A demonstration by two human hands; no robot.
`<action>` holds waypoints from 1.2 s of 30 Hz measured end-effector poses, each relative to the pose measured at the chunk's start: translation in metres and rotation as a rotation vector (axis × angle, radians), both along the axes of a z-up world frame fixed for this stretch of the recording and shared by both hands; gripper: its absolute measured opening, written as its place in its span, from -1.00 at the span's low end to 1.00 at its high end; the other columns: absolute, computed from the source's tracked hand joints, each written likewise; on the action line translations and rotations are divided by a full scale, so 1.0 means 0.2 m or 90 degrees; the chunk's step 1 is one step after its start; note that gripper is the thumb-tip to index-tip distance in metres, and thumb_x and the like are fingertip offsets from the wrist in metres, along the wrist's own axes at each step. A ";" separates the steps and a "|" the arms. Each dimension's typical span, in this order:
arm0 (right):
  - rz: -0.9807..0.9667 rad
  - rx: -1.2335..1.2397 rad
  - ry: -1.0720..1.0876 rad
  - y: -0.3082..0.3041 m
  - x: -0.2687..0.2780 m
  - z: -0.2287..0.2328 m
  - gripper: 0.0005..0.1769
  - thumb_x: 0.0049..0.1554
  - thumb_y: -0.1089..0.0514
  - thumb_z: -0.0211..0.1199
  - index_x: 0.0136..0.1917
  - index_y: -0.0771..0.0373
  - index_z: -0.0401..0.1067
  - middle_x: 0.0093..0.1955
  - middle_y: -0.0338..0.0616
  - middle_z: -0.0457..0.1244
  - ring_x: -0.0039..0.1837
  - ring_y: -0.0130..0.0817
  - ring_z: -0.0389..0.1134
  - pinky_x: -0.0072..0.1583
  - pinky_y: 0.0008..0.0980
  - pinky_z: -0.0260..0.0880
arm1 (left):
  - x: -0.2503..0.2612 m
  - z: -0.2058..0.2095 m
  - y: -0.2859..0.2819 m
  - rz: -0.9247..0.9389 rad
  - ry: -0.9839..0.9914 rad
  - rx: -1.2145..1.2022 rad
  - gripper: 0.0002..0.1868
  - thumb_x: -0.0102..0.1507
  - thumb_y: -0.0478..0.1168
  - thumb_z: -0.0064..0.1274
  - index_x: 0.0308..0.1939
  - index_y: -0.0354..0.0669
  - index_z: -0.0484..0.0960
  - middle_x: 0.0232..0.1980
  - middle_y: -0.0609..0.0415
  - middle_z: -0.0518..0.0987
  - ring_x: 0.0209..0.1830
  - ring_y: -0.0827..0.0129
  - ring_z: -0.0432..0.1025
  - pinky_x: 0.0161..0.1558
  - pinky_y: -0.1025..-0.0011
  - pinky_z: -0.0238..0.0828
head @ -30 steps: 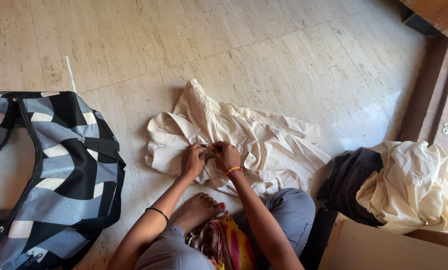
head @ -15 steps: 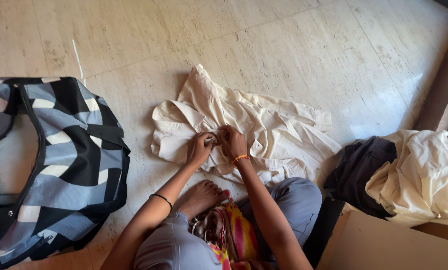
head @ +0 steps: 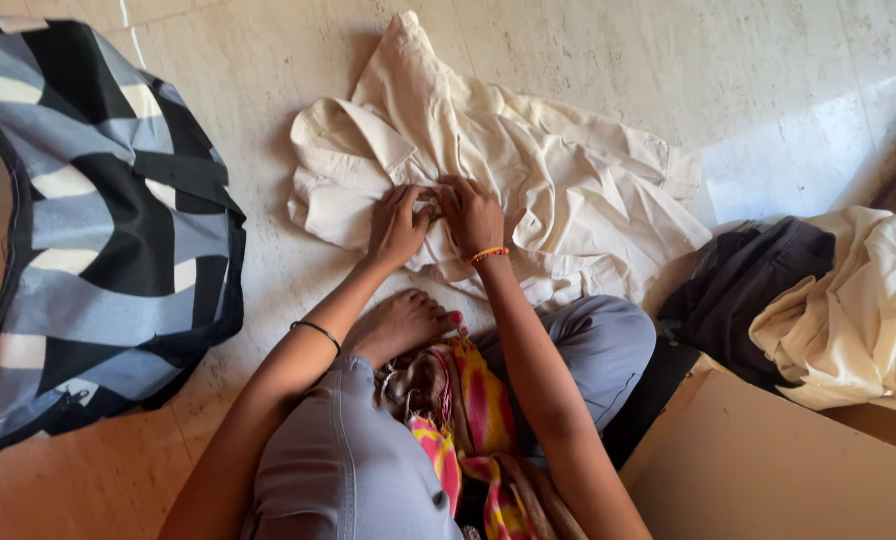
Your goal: The person buttons a shirt by hand and then rolls it into a bundle while sitting on the floor.
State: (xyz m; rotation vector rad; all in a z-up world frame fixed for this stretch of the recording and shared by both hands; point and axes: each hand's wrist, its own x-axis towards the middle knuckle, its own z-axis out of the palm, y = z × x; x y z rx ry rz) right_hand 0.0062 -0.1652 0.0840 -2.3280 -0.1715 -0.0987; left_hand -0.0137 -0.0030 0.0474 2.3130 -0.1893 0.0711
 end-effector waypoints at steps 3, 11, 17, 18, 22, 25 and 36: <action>-0.006 0.002 0.019 0.00 -0.02 -0.01 -0.78 0.22 0.10 0.21 0.11 0.11 0.54 -0.01 -0.07 0.39 -0.01 0.02 0.43 -0.01 -0.09 0.41 | 0.00 0.00 0.02 -0.009 -0.033 -0.058 -0.80 0.24 -0.33 0.07 -0.05 -0.22 0.54 -0.05 -0.05 0.61 0.05 -0.03 0.46 0.12 0.09 0.32; -0.019 -0.004 0.019 -0.01 -0.02 -0.01 -0.80 0.23 0.16 0.20 0.11 0.09 0.54 0.00 -0.11 0.39 -0.03 -0.01 0.43 -0.05 -0.10 0.40 | -0.05 0.00 0.05 -0.006 -0.025 -0.082 -0.88 0.33 -0.23 0.13 -0.13 -0.20 0.60 -0.11 -0.04 0.60 -0.04 0.00 0.46 0.10 0.12 0.35; -0.002 -0.009 -0.043 0.01 -0.02 0.02 -0.80 0.21 0.17 0.23 0.10 0.06 0.56 0.01 -0.11 0.39 0.01 -0.02 0.45 -0.01 -0.13 0.43 | 0.02 0.04 0.03 0.242 0.054 -0.331 -0.72 0.33 -0.12 0.13 -0.09 -0.29 0.52 -0.16 0.01 0.55 -0.39 0.26 0.52 -0.38 0.29 0.48; -0.004 -0.012 -0.030 0.01 -0.02 0.02 -0.79 0.20 0.18 0.23 0.10 0.06 0.56 0.01 -0.12 0.39 0.01 -0.02 0.44 0.00 -0.13 0.43 | 0.04 0.02 0.04 0.360 0.074 -0.430 -0.64 0.28 -0.08 0.17 -0.08 -0.30 0.46 -0.19 0.03 0.51 -0.48 0.30 0.52 -0.53 0.33 0.51; -0.002 -0.049 -0.023 0.02 -0.02 0.02 -0.79 0.22 0.17 0.24 0.11 0.06 0.58 0.03 -0.09 0.38 0.01 0.01 0.43 0.00 -0.09 0.42 | 0.15 -0.08 0.09 0.375 0.244 -0.303 -0.68 0.25 -0.04 0.21 -0.19 -0.27 0.63 -0.29 0.02 0.68 -0.48 0.23 0.61 -0.46 0.35 0.48; 0.005 -0.081 -0.051 0.04 -0.03 0.04 -0.80 0.23 0.16 0.27 0.12 0.06 0.58 0.06 -0.11 0.36 0.07 -0.03 0.40 0.04 -0.11 0.40 | 0.17 -0.11 0.07 0.364 0.153 -0.089 -0.77 0.22 -0.09 0.25 -0.26 -0.19 0.70 -0.30 -0.01 0.70 -0.32 0.17 0.59 -0.24 0.24 0.49; 0.067 -0.058 -0.206 0.02 -0.03 0.07 -0.76 0.13 0.19 0.47 0.08 0.13 0.55 0.13 -0.22 0.40 0.20 -0.17 0.35 0.25 -0.15 0.25 | 0.06 0.22 -0.06 0.207 -0.125 -0.038 -0.87 0.21 -0.18 0.20 -0.25 -0.06 0.57 0.07 -0.02 0.50 0.11 0.02 0.28 0.10 0.09 0.23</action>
